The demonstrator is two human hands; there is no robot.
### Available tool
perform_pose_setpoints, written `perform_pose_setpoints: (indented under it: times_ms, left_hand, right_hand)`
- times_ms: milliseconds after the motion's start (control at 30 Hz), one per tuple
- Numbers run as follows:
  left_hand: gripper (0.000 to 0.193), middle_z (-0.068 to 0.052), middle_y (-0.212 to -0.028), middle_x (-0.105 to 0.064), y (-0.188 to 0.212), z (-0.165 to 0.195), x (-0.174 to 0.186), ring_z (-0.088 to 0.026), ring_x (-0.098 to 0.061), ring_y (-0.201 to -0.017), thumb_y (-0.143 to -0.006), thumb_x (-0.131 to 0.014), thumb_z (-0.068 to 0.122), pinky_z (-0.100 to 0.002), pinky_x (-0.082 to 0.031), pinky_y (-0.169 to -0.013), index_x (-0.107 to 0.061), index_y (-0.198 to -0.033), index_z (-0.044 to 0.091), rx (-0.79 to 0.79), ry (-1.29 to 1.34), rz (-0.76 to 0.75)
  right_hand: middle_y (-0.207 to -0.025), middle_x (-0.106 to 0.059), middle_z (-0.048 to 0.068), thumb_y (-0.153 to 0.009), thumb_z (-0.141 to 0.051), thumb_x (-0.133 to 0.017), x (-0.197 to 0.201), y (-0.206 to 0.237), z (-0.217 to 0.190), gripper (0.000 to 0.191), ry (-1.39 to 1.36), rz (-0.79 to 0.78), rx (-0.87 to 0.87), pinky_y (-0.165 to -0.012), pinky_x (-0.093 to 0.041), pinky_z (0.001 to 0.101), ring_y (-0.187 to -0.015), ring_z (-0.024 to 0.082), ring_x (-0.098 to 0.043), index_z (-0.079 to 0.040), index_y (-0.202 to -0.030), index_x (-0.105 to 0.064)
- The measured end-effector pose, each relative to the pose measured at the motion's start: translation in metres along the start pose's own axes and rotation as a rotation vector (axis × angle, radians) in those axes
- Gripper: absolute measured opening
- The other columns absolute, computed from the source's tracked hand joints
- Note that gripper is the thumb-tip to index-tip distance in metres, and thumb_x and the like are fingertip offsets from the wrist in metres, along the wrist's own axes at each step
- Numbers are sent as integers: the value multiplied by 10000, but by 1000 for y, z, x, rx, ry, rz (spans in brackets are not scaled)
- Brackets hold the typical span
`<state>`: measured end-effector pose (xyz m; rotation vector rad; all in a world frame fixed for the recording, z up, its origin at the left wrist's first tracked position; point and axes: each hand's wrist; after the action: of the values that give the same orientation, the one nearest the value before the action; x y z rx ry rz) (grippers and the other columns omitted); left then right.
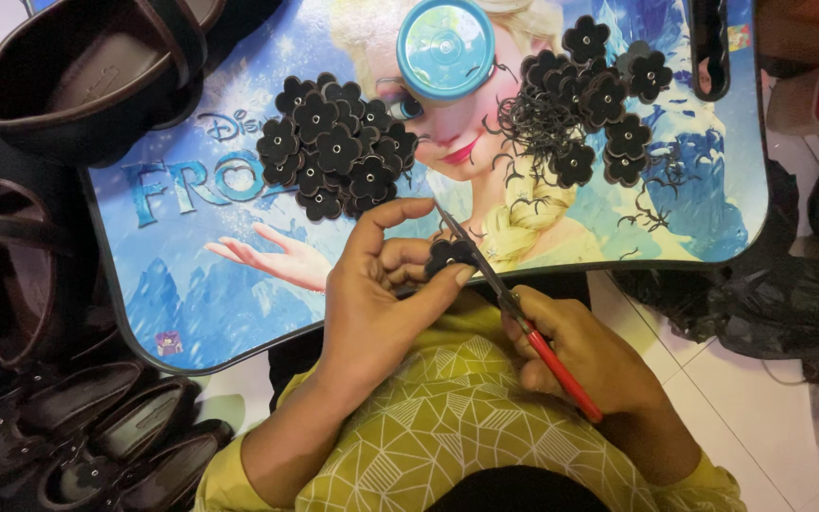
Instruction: The person sits on the floor with a Frozen-themed lap tray and uses red-handled scissors to trim loose threads and excess fabric from black flower-shaped appliqués for shoes. They handle the pieces one at a time, cutting around each flower and setting trimmed pieces into piles on the tray, with finished shoes stacked around them.
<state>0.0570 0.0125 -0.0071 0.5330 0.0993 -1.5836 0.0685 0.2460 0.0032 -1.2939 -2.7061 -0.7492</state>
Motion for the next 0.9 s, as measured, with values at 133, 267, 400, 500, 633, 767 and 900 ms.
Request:
perform_pose_setpoints:
  times_ms: [133, 267, 400, 500, 633, 767, 900]
  left_hand:
    - [584, -65, -954, -736, 0, 2, 1, -85, -693, -862, -872, -768, -43, -221, -545, -785, -500, -1387, 20, -9, -66, 25]
    - [579, -63, -957, -736, 0, 3, 2, -83, -692, -859, -874, -770, -32, -220, -549, -783, -503, -1385, 22, -20, -73, 27]
    - [570, -69, -965, -730, -1, 1, 3, -85, -695, -867, -877, -772, -29, -219, -552, -788, -509, -1381, 18, -35, -73, 28]
    - [546, -74, -967, -711, -1, 0, 4, -84, -674, -870, -893, -770, -37, -217, -540, -789, -525, -1379, 8, -53, -86, 34]
    - [467, -69, -1013, -737, -3, -2, 3, -85, -700, -919, -931, -709, -39, -218, -562, -814, -521, -1355, 5, -52, -7, 33]
    - [448, -91, -1023, -711, -4, -4, -1, -100, -693, -926, -938, -693, -71, -219, -550, -819, -531, -1353, -24, -50, 51, 33]
    - [431, -109, -1062, -699, -3, -5, -3, -115, -717, -943, -935, -678, -71, -213, -553, -804, -530, -1338, -31, -33, 86, 42]
  right_hand:
    - [-648, -457, -5, -698, -945, -529, -1, 1, 2, 880, 19, 7, -15, -518, -382, 302, -601, 125, -438, -80, -857, -510]
    - [-642, -465, -4, -688, -935, -552, 0, 1, 7, 872, 22, 6, -16, -517, -385, 304, -596, 129, -441, -78, -843, -512]
    - [-619, -479, -10, -672, -926, -563, 0, 0, 10, 861, 55, 9, -30, -506, -383, 309, -580, 125, -450, -83, -841, -524]
    - [-623, -460, -2, -665, -915, -588, -1, 1, 9, 856, 38, 22, -45, -500, -369, 316, -595, 125, -427, -79, -836, -519]
    - [-649, -486, -16, -715, -896, -586, -2, 1, 5, 839, -40, 1, -24, -508, -386, 294, -596, 108, -461, -79, -897, -527]
    - [-694, -453, -23, -773, -853, -609, -7, 0, 0, 874, -271, -53, -9, -519, -352, 273, -614, 100, -423, -44, -1096, -535]
    - [-684, -409, -33, -790, -854, -593, -7, -2, -1, 906, -244, -75, -1, -517, -329, 259, -610, 90, -384, -31, -1163, -524]
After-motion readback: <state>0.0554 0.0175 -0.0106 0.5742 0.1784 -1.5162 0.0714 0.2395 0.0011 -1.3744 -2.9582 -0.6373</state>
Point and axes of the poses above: each hand's wrist, its own y-axis away from the middle knuckle, its own x-axis out of the back of the hand, z = x × y
